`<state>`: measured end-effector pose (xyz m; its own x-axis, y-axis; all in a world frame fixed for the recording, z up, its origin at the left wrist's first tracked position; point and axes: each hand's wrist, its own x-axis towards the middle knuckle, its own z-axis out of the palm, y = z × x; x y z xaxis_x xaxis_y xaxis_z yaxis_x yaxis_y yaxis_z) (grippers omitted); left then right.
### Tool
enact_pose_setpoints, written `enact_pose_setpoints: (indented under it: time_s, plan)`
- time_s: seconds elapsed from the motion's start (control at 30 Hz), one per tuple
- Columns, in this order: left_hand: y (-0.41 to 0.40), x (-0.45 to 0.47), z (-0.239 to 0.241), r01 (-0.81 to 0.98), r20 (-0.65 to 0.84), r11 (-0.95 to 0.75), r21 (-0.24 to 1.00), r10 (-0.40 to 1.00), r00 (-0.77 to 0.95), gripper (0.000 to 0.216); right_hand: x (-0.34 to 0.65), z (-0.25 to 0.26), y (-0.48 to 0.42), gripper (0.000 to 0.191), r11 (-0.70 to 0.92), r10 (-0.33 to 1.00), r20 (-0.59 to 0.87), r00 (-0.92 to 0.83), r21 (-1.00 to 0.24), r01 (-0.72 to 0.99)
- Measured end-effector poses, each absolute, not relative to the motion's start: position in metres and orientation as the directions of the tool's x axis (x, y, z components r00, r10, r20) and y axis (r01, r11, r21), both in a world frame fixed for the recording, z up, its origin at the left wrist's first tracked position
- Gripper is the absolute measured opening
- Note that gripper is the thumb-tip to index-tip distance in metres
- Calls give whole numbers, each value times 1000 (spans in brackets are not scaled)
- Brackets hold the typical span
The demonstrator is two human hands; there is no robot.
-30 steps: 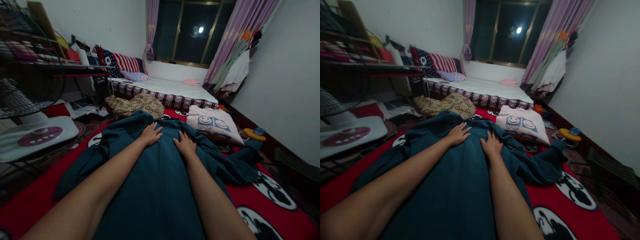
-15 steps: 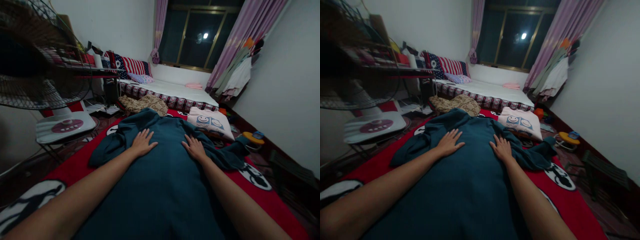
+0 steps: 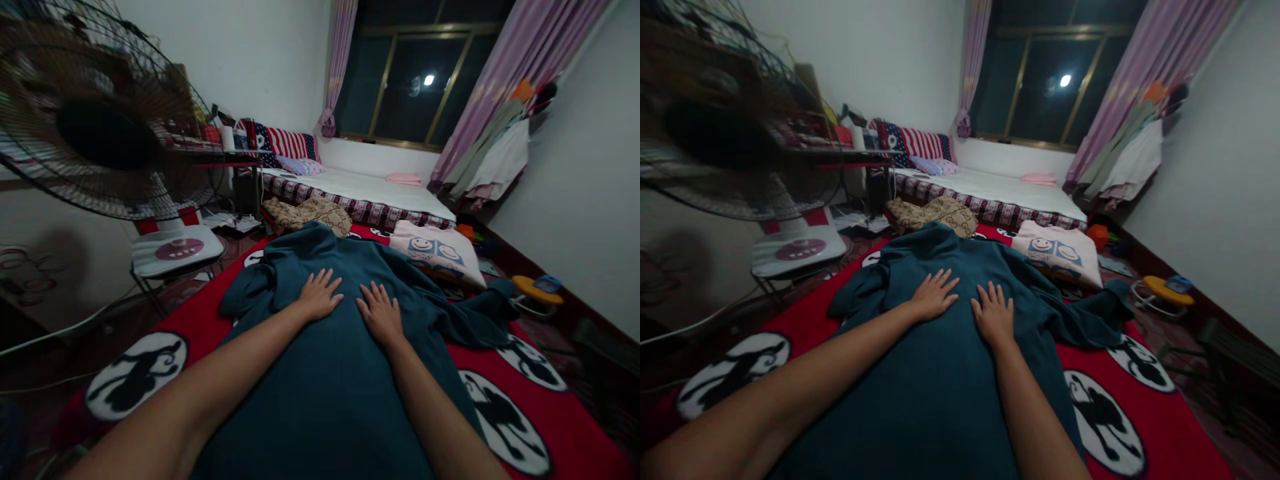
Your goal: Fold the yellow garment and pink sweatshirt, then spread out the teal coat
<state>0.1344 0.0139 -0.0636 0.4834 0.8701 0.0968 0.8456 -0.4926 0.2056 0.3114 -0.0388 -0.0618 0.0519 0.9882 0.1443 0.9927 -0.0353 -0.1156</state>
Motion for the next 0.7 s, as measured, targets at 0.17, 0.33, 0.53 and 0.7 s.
enact_pose_setpoints:
  time_s: [0.17,0.33,0.53,0.7]
  plan:
    - [6,109,-35,793,-15,-570,213,810,586,50,324,-65,-35,47,-26,987,149,59,-218,976]
    - [6,33,4,931,285,-352,98,906,312,41,324,-64,-36,44,-10,980,188,65,-277,961]
    - [20,-45,9,996,-51,48,72,998,-44,51,322,-65,-37,39,41,955,288,74,-376,926]
    - [49,-54,77,988,119,140,71,982,-147,21,329,-54,-43,36,200,733,623,272,-580,790]
